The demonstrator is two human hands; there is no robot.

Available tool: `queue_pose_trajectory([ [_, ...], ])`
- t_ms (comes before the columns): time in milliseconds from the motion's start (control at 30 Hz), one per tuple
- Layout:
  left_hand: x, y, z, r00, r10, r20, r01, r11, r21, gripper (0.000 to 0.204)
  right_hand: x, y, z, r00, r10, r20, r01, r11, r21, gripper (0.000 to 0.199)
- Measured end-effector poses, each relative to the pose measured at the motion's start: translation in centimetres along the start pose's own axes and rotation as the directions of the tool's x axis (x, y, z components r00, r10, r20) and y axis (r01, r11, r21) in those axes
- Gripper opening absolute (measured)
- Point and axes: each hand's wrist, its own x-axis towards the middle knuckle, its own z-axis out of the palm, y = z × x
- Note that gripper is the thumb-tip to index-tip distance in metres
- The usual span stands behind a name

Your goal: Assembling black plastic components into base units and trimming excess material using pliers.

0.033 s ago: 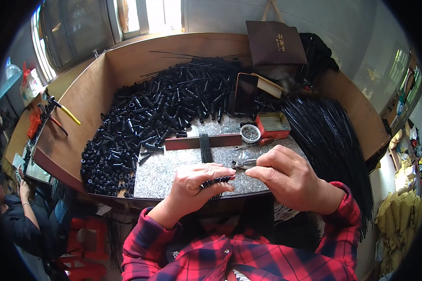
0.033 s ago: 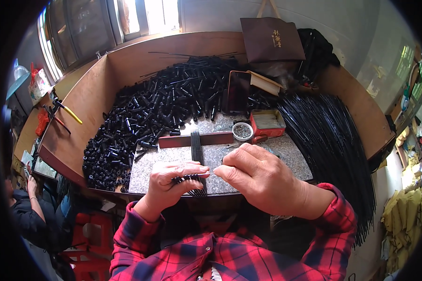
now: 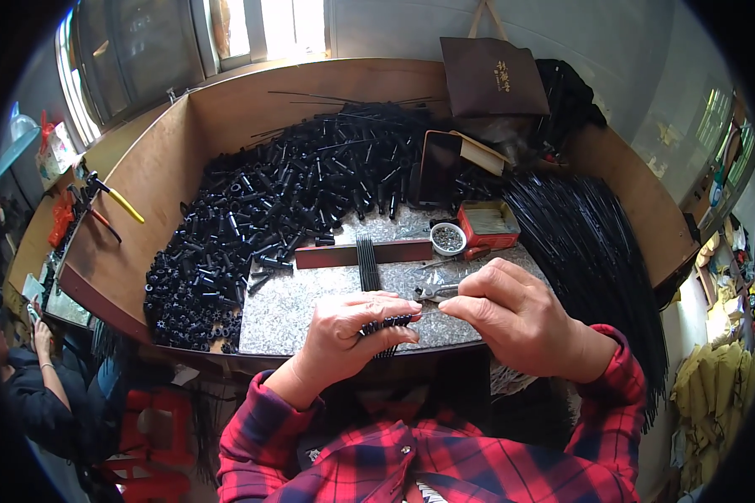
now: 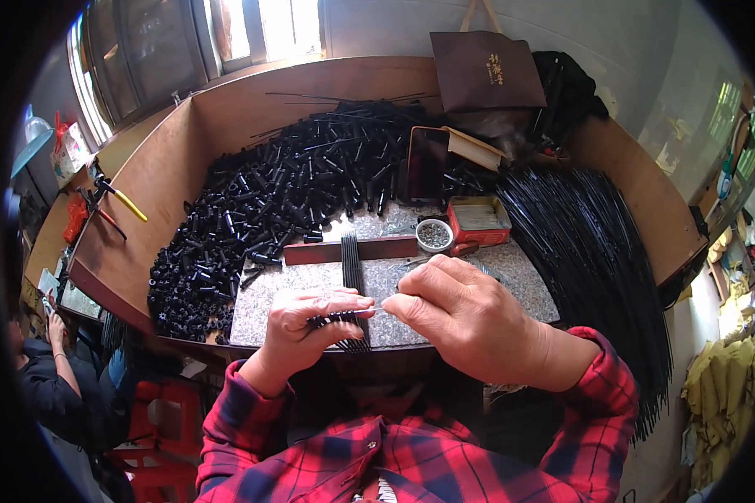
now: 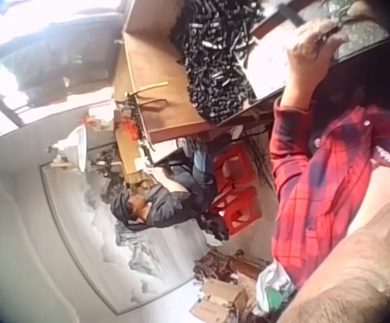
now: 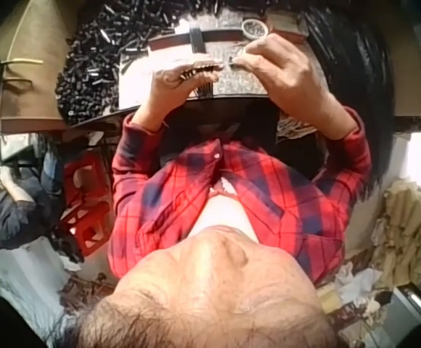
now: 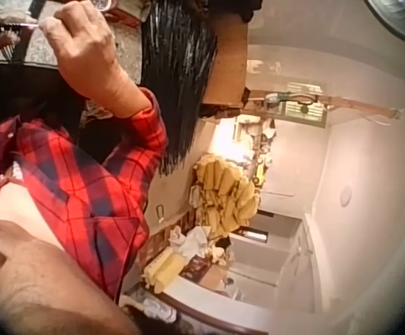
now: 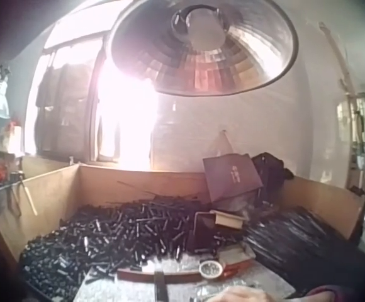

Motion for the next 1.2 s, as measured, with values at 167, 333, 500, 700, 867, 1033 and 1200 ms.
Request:
queue_pose_trajectory([
  [167,0.1,-0.4,0.1,1.000,0.031,0.008,-0.031,0.999,0.014,0.029,0.3,0.5,0.1,0.999,0.002,0.044,-0.005,0.998,0.061,0.027],
  [333,0.4,-0.8,0.5,0.996,0.085,0.010,-0.085,0.996,-0.014,0.033,0.7,0.3,0.0,0.999,-0.038,0.029,0.034,0.993,0.110,0.029],
  [500,0.2,-1.3,1.0,0.991,0.131,-0.009,-0.131,0.991,-0.031,0.036,0.8,0.4,0.5,0.999,-0.020,0.048,0.011,0.983,0.182,0.030],
  [700,-1.0,-1.3,1.5,1.000,-0.004,-0.003,0.004,0.994,-0.110,0.036,2.6,-0.3,2.0,0.989,0.112,0.099,-0.147,0.853,0.501,0.031],
  [867,-3.2,-3.1,1.6,0.988,-0.044,0.145,0.034,0.997,0.073,0.058,3.0,-0.4,3.4,0.988,0.054,0.145,-0.120,0.860,0.497,0.021],
  [1033,-6.6,-7.0,2.3,0.906,-0.239,0.350,0.053,0.883,0.466,0.088,4.2,0.0,2.7,0.996,0.074,0.059,-0.092,0.896,0.434,0.011],
  [1200,-5.6,-6.9,2.0,0.916,-0.174,0.360,-0.034,0.864,0.503,0.087,6.7,0.8,-0.9,0.999,0.019,0.028,-0.028,0.940,0.340,0.010],
])
